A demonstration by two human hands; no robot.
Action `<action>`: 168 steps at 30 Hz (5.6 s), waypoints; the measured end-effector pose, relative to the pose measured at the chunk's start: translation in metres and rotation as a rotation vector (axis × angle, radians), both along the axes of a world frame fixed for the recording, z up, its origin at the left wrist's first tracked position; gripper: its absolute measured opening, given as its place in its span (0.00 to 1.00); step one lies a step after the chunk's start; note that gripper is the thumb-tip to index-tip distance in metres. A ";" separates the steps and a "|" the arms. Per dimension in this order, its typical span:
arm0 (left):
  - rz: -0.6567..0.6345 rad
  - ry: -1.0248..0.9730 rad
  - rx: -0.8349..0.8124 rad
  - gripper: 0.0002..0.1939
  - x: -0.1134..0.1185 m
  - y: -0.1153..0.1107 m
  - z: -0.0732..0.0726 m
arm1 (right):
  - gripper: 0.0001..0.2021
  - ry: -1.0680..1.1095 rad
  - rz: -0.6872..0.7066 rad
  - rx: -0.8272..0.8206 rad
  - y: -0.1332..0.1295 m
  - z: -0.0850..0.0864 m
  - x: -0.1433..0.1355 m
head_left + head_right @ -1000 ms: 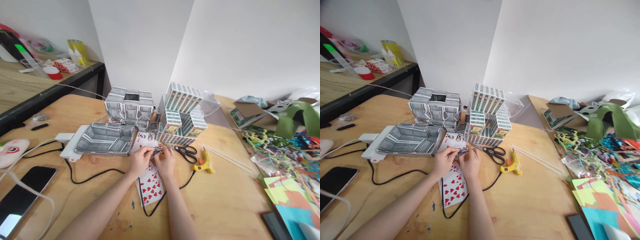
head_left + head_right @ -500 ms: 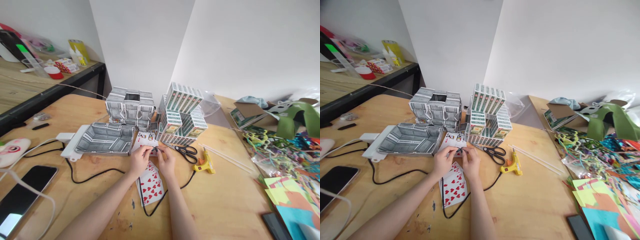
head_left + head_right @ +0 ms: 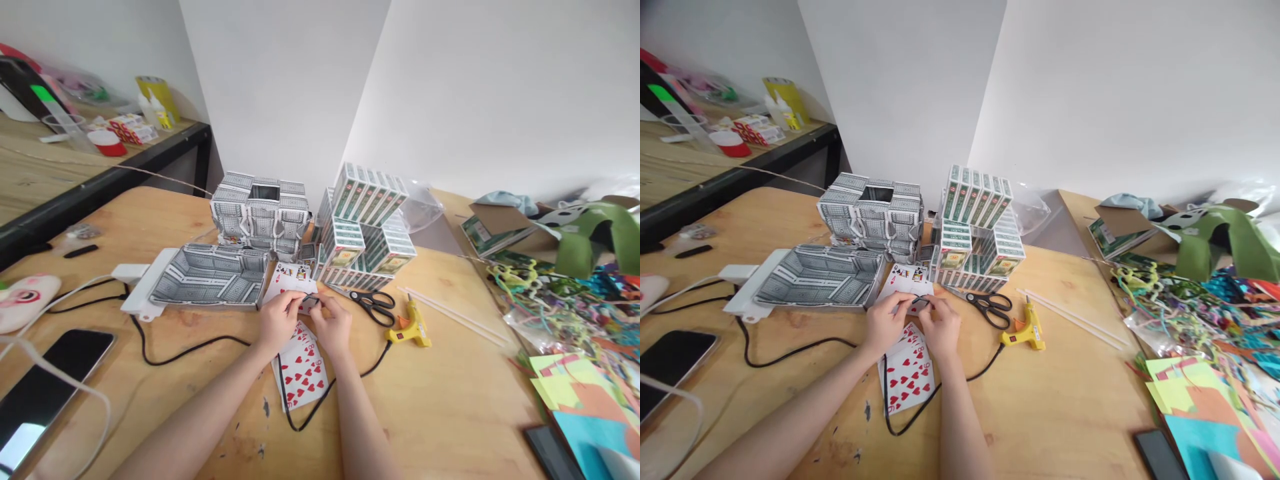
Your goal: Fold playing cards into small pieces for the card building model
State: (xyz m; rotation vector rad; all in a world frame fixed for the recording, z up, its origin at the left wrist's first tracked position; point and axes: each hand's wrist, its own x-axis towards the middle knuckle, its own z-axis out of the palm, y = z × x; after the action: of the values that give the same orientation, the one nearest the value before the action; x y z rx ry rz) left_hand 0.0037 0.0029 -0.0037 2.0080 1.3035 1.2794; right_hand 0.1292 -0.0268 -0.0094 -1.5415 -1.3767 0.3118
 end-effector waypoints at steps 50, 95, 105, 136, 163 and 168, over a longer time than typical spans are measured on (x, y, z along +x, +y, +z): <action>0.013 0.196 0.123 0.09 -0.005 0.005 -0.003 | 0.10 0.769 0.192 -0.260 0.007 0.004 0.010; -0.138 0.071 0.075 0.06 -0.004 0.008 0.003 | 0.15 0.098 0.115 -0.015 -0.002 -0.003 0.008; -0.149 0.118 0.230 0.07 -0.003 0.005 -0.001 | 0.17 -0.023 0.110 -0.014 -0.003 -0.006 0.011; -0.155 0.075 0.005 0.08 0.001 0.003 -0.004 | 0.12 -0.053 0.055 0.046 -0.001 0.001 0.005; -0.111 0.064 0.042 0.07 -0.001 0.005 -0.004 | 0.13 -0.045 0.030 -0.053 -0.003 0.001 -0.001; -0.030 0.058 0.005 0.07 -0.003 0.008 -0.003 | 0.13 0.083 0.124 -0.110 -0.002 0.005 -0.001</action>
State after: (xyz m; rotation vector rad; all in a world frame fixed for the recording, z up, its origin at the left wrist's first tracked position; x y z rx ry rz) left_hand 0.0008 0.0104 -0.0070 2.0743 1.2924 1.2205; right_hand 0.1286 -0.0291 -0.0040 -1.5177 -1.4127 0.5300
